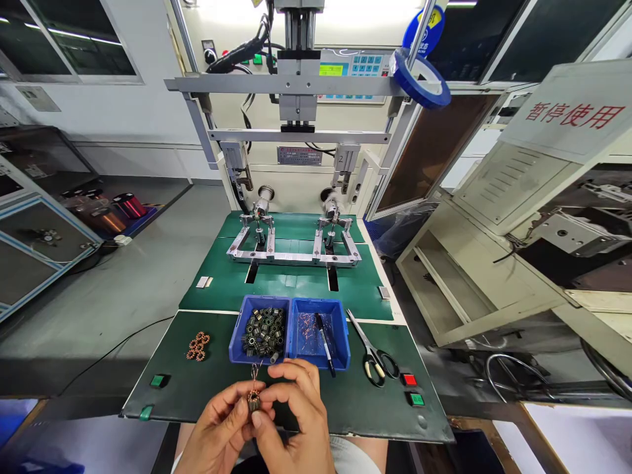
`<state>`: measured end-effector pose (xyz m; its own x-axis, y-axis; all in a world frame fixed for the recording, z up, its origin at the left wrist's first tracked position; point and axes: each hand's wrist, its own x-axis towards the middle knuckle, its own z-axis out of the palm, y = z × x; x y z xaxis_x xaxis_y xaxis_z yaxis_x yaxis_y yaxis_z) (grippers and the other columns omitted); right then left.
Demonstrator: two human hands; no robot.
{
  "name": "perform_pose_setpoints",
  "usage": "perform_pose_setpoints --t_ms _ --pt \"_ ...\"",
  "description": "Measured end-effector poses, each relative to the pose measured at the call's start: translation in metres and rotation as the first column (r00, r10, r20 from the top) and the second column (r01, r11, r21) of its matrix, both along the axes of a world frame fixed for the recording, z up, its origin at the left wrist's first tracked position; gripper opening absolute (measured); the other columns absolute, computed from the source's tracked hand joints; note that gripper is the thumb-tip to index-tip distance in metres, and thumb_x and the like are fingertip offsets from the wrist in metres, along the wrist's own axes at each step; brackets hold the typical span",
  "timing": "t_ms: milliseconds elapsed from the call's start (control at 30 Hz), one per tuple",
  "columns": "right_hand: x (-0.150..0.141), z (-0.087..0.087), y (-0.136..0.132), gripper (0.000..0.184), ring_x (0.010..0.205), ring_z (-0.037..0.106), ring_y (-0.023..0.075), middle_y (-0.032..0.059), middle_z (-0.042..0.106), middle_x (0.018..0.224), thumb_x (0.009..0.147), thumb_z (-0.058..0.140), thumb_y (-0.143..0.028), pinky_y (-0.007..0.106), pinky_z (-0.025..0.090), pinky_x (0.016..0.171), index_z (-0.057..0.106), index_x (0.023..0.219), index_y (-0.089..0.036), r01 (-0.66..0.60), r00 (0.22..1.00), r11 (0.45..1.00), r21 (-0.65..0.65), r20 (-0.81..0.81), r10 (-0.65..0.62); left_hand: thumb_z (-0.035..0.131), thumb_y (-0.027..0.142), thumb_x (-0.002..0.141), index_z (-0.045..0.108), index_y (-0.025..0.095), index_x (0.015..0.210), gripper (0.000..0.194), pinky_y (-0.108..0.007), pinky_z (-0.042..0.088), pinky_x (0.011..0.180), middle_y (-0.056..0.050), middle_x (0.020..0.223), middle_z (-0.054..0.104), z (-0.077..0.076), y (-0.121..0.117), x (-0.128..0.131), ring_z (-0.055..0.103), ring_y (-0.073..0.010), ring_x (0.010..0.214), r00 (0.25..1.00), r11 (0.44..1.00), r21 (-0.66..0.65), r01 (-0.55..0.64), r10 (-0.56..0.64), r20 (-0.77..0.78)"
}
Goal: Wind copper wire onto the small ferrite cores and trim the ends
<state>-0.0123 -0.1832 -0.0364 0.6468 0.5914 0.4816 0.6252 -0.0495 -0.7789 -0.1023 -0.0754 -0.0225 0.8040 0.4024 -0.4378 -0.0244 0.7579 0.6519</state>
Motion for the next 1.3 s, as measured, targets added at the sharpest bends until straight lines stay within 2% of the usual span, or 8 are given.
perform_pose_setpoints --t_ms 167,267,433,667,800,967,1133,1300 --pt "0.001 0.008 0.002 0.014 0.095 0.062 0.0198 0.0036 0.069 0.097 0.075 0.064 -0.013 0.032 0.054 0.081 0.064 0.082 -0.025 0.015 1.0 0.996 0.083 -0.017 -0.013 0.091 0.045 0.053 0.08 0.022 0.081 0.039 -0.022 0.056 0.065 -0.006 0.078 0.075 0.0 -0.003 -0.001 0.069 -0.0158 0.072 0.997 0.995 0.075 -0.069 0.071 -0.029" --pt "0.002 0.011 0.003 0.018 0.094 0.063 0.0187 0.0023 0.07 0.094 0.071 0.065 -0.01 0.031 0.054 0.081 0.064 0.081 -0.025 0.018 1.0 0.994 0.107 -0.003 -0.018 0.091 0.047 0.051 0.079 0.022 0.079 0.039 -0.022 0.056 0.063 -0.005 0.078 0.076 -0.002 -0.004 -0.002 0.069 -0.0162 0.07 0.993 0.986 0.137 -0.097 0.106 -0.058" --pt "0.004 0.011 0.004 0.021 0.094 0.064 0.0188 0.0004 0.072 0.089 0.068 0.067 -0.009 0.031 0.055 0.083 0.063 0.079 -0.026 -0.001 1.0 0.99 0.138 0.009 0.0 0.089 0.053 0.051 0.079 0.021 0.076 0.041 -0.022 0.056 0.055 -0.006 0.077 0.075 -0.003 -0.005 -0.004 0.069 -0.0171 0.067 0.993 0.98 0.183 -0.072 0.089 -0.083" --pt "0.001 0.012 0.002 0.024 0.089 0.063 0.0174 -0.0005 0.071 0.085 0.065 0.064 -0.005 0.03 0.055 0.08 0.062 0.078 -0.025 -0.028 0.999 0.991 0.128 -0.026 0.032 0.091 0.049 0.05 0.079 0.022 0.073 0.037 -0.019 0.056 0.055 -0.003 0.073 0.075 0.001 -0.006 -0.005 0.067 -0.0132 0.057 0.993 0.971 0.222 -0.09 0.105 -0.058" --pt "0.003 0.014 0.0 0.019 0.088 0.064 0.0192 0.0018 0.071 0.085 0.068 0.066 -0.008 0.031 0.055 0.076 0.062 0.077 -0.024 -0.014 1.0 0.991 0.136 -0.004 0.015 0.092 0.048 0.048 0.078 0.023 0.073 0.038 -0.019 0.055 0.054 -0.003 0.076 0.075 0.002 -0.007 -0.005 0.068 -0.0142 0.063 0.99 0.986 0.136 -0.1 0.113 -0.085" --pt "0.01 0.017 -0.006 0.014 0.102 0.059 0.0231 0.0058 0.066 0.104 0.074 0.067 -0.014 0.038 0.053 0.087 0.065 0.083 -0.025 -0.091 0.987 0.991 0.098 0.143 0.076 0.091 0.05 0.048 0.079 0.019 0.075 0.043 -0.02 0.054 0.051 -0.005 0.067 0.073 0.007 -0.006 -0.003 0.064 -0.0118 0.052 0.996 0.999 0.04 0.003 0.001 -0.087" --pt "0.013 0.019 -0.008 0.009 0.11 0.05 0.0215 0.0056 0.061 0.109 0.082 0.063 -0.017 0.034 0.05 0.09 0.064 0.087 -0.024 -0.119 0.959 0.992 0.045 0.264 0.103 0.091 0.049 0.049 0.079 0.02 0.074 0.041 -0.021 0.055 0.055 -0.006 0.073 0.075 0.008 -0.006 -0.003 0.067 -0.0138 0.058 0.995 0.998 0.054 -0.019 0.024 -0.102" --pt "0.012 0.022 -0.007 0.006 0.113 0.045 0.0233 0.0076 0.058 0.109 0.085 0.059 -0.015 0.036 0.047 0.09 0.061 0.087 -0.021 -0.095 0.925 0.995 -0.035 0.366 0.102 0.09 0.051 0.051 0.079 0.019 0.077 0.043 -0.026 0.056 0.058 -0.009 0.073 0.074 -0.003 -0.007 -0.006 0.067 -0.016 0.06 0.996 0.999 0.039 -0.007 0.011 -0.094"
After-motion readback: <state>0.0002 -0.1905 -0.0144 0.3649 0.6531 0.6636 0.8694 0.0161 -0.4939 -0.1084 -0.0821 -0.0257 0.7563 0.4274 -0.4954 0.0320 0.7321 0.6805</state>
